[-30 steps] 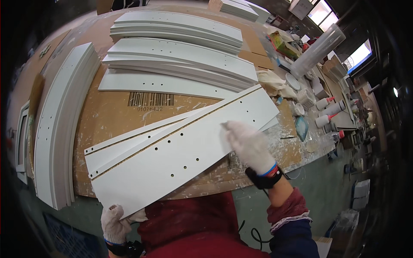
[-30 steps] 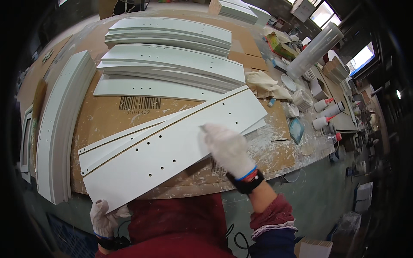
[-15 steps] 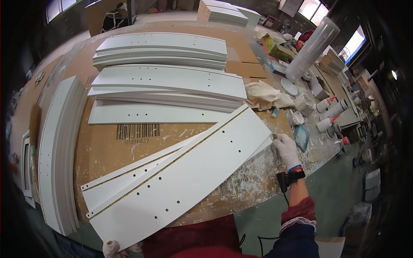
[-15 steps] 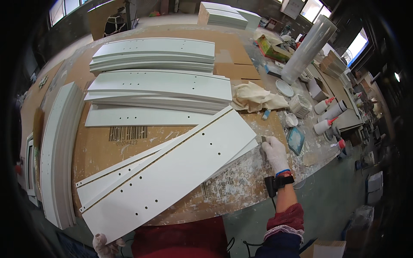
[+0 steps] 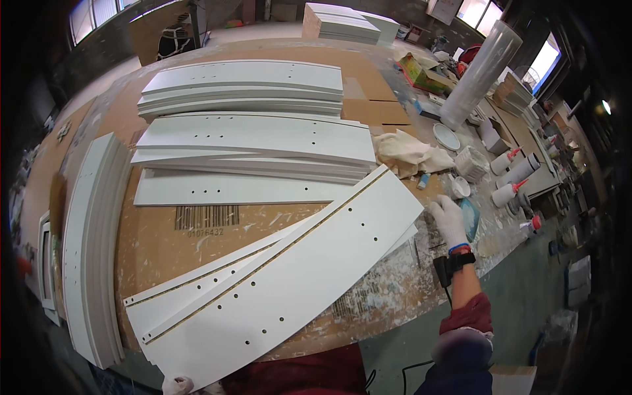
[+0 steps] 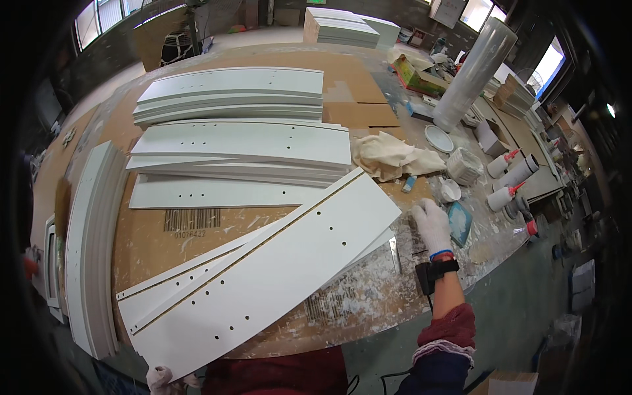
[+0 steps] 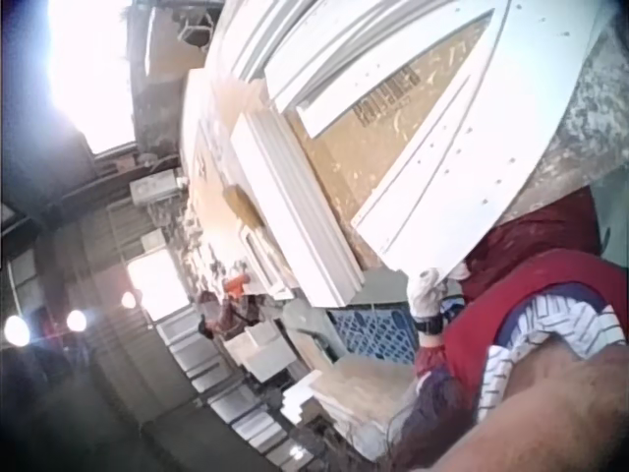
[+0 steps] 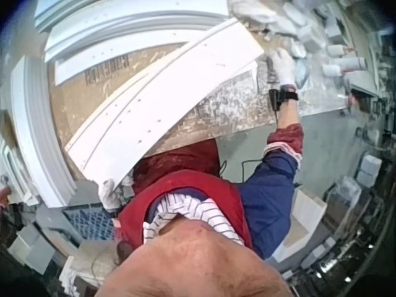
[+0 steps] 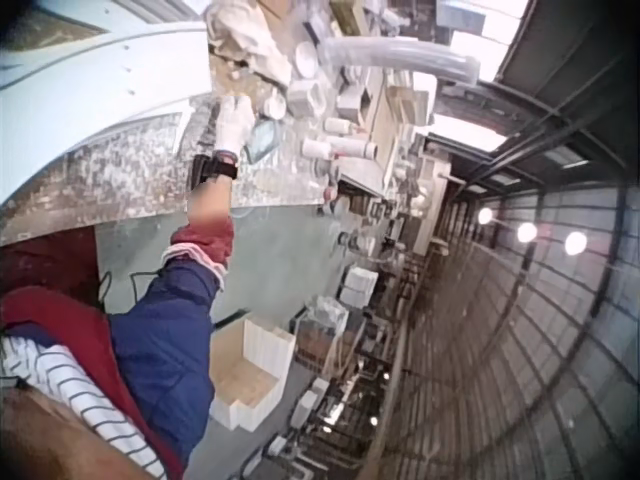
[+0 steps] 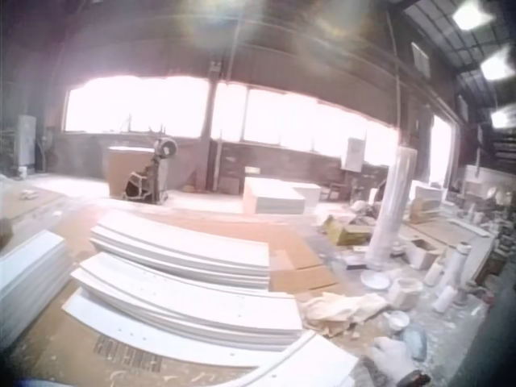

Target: The person wipes white rectangular panels with a cloth on a workbench. They flip the panels over to clean both sides and stack them on the table. The person also uses a small tool to scrape residue from the panel edges.

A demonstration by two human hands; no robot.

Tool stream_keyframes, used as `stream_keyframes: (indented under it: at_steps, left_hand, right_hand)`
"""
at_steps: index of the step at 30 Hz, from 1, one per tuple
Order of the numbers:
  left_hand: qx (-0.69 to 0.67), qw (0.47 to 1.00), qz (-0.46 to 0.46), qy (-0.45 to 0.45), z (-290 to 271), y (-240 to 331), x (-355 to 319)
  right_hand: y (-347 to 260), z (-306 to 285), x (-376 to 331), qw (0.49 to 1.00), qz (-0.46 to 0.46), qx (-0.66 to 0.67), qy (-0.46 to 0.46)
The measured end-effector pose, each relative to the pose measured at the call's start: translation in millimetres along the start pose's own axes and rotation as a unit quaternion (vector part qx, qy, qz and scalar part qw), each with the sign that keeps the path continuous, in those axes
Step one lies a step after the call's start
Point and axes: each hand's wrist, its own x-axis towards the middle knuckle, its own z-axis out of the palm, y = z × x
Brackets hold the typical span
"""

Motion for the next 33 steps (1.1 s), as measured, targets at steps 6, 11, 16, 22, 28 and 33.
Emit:
stream_keyframes:
  at_steps: [6, 11, 16, 22, 28, 33]
  left_hand:
    - [0.05, 0.998, -0.032, 0.007, -5.4, -9.4, 3.6]
    - [0.03, 0.998, -0.027, 0.038, 23.4, 1.3, -5.2]
    - [0.021, 0.999, -0.027, -0.007, 8.2, -7.1, 1.3]
    - [-0.004, 1.0, -0.015, -0.017, 15.8, -14.3, 5.2]
    - [-0.003, 0.998, -0.011, -0.056, -19.0, -26.9, 16.9]
    - [-0.009, 1.0, -0.006, -0.011, -12.9, -25.6, 12.3]
  right_hand:
    - [-39.4, 13.3, 49.6, 0.99, 0.062, -0.127, -0.022]
    - [-50.7, 25.5, 63.0, 0.975, 0.086, -0.198, -0.051]
    - [-21.8, 22.5, 63.7, 0.986, 0.058, -0.152, -0.029]
    - [-41.1, -16.4, 30.7, 0.98, -0.02, 0.189, -0.054]
    - [-98.3, -32.6, 36.7, 0.957, -0.126, 0.244, -0.088]
    - [-127.6, -34.1, 52.9, 0.976, -0.131, 0.14, -0.106]
